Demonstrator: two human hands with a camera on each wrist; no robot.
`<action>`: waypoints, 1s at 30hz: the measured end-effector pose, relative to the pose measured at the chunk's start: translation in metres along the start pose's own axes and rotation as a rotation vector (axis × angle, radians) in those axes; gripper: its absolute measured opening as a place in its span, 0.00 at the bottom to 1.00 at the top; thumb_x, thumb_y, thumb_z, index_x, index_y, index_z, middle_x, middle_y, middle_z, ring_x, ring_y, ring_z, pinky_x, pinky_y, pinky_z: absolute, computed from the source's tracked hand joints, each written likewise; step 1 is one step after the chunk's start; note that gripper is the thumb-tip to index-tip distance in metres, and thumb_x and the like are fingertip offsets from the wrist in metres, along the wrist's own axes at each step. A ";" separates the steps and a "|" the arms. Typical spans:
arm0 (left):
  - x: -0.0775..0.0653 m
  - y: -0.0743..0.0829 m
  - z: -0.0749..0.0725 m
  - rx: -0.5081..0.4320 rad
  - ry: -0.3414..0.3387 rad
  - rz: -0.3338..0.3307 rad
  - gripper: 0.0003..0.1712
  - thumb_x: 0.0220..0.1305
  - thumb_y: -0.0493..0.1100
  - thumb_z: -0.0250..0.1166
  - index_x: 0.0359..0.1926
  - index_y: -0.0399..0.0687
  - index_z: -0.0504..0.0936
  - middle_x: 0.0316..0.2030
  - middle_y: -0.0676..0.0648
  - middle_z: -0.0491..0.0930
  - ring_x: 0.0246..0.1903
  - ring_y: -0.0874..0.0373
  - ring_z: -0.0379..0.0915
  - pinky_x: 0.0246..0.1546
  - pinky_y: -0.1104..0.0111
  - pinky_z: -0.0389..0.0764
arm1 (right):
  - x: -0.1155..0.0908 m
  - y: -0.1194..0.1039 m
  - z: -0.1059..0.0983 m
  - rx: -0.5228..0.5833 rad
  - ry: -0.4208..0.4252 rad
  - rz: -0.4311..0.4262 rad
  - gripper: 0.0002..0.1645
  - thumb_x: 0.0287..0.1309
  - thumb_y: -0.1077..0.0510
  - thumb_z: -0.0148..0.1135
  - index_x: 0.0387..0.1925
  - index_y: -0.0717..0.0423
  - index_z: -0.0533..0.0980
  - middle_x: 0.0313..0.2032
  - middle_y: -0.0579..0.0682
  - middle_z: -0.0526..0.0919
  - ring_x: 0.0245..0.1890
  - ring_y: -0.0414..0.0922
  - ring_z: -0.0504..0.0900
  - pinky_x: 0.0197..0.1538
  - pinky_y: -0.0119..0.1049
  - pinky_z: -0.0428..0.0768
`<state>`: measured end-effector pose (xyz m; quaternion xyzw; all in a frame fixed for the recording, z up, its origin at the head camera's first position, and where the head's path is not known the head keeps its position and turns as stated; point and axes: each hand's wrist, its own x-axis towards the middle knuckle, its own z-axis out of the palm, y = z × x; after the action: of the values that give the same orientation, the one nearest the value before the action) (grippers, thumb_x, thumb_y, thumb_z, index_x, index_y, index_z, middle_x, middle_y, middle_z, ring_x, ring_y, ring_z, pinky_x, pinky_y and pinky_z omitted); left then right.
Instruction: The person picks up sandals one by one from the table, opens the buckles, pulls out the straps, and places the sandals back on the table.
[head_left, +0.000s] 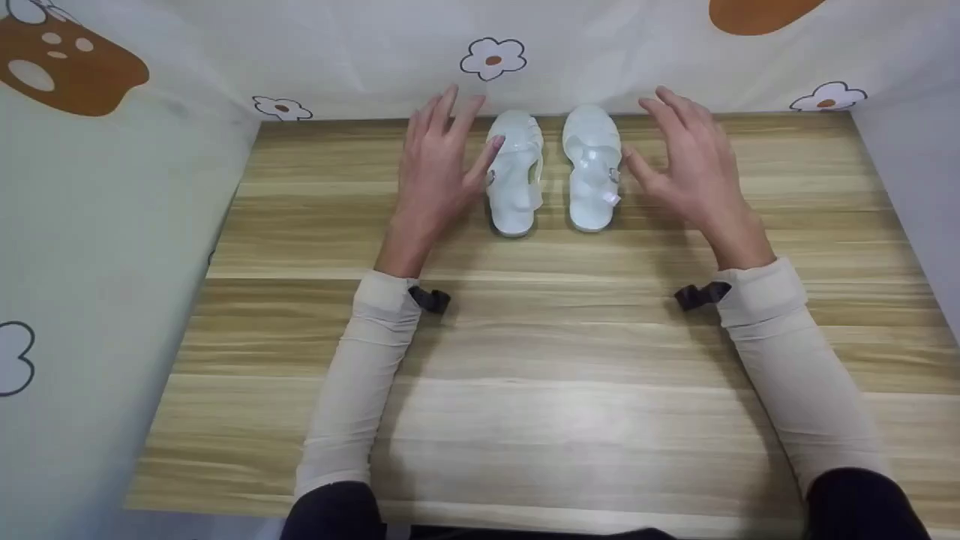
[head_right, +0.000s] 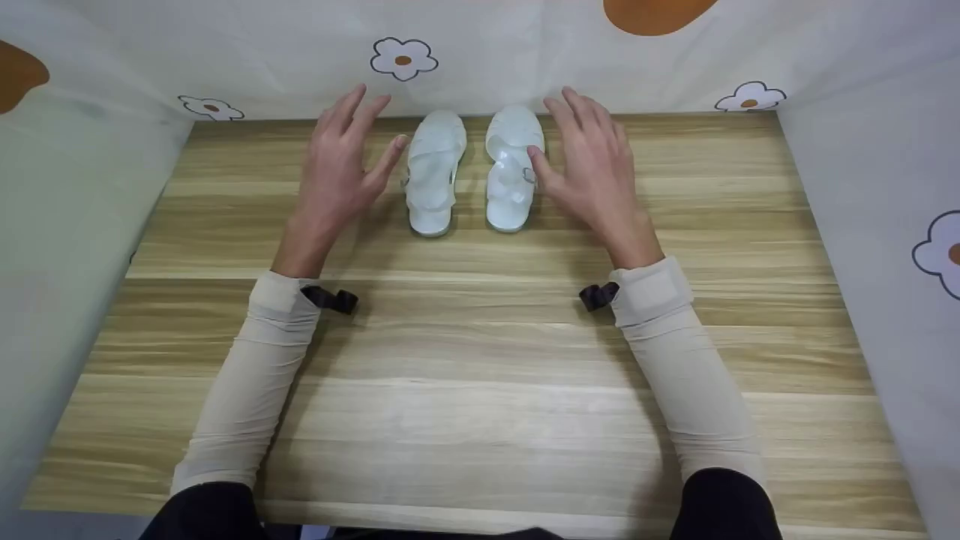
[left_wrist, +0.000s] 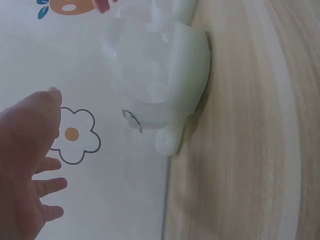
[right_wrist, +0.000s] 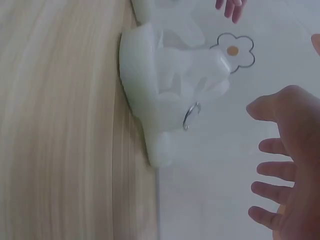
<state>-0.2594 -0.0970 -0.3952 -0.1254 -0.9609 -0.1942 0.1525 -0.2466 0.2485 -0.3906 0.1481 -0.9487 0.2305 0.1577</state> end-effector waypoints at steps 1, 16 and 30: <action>-0.001 0.001 -0.001 -0.017 0.006 0.001 0.41 0.80 0.74 0.47 0.83 0.64 0.65 0.86 0.46 0.57 0.85 0.47 0.53 0.87 0.49 0.50 | 0.000 -0.003 0.001 0.017 0.011 -0.010 0.38 0.73 0.42 0.65 0.78 0.49 0.70 0.81 0.54 0.67 0.82 0.59 0.65 0.81 0.63 0.64; -0.009 0.004 -0.005 -0.290 0.006 -0.045 0.35 0.80 0.69 0.54 0.78 0.60 0.72 0.79 0.48 0.69 0.80 0.56 0.63 0.81 0.63 0.65 | -0.002 -0.073 0.024 0.465 -0.020 -0.094 0.27 0.75 0.57 0.64 0.70 0.61 0.75 0.67 0.57 0.80 0.65 0.49 0.83 0.63 0.39 0.87; -0.020 -0.009 0.018 -0.569 -0.067 -0.105 0.27 0.82 0.56 0.61 0.71 0.49 0.79 0.70 0.44 0.80 0.64 0.50 0.81 0.61 0.64 0.87 | 0.006 -0.091 0.072 0.541 -0.419 0.114 0.51 0.75 0.47 0.64 0.84 0.67 0.52 0.79 0.71 0.65 0.75 0.65 0.75 0.74 0.54 0.78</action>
<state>-0.2485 -0.1007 -0.4208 -0.1199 -0.8774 -0.4595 0.0689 -0.2368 0.1349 -0.4140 0.1757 -0.8716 0.4468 -0.0987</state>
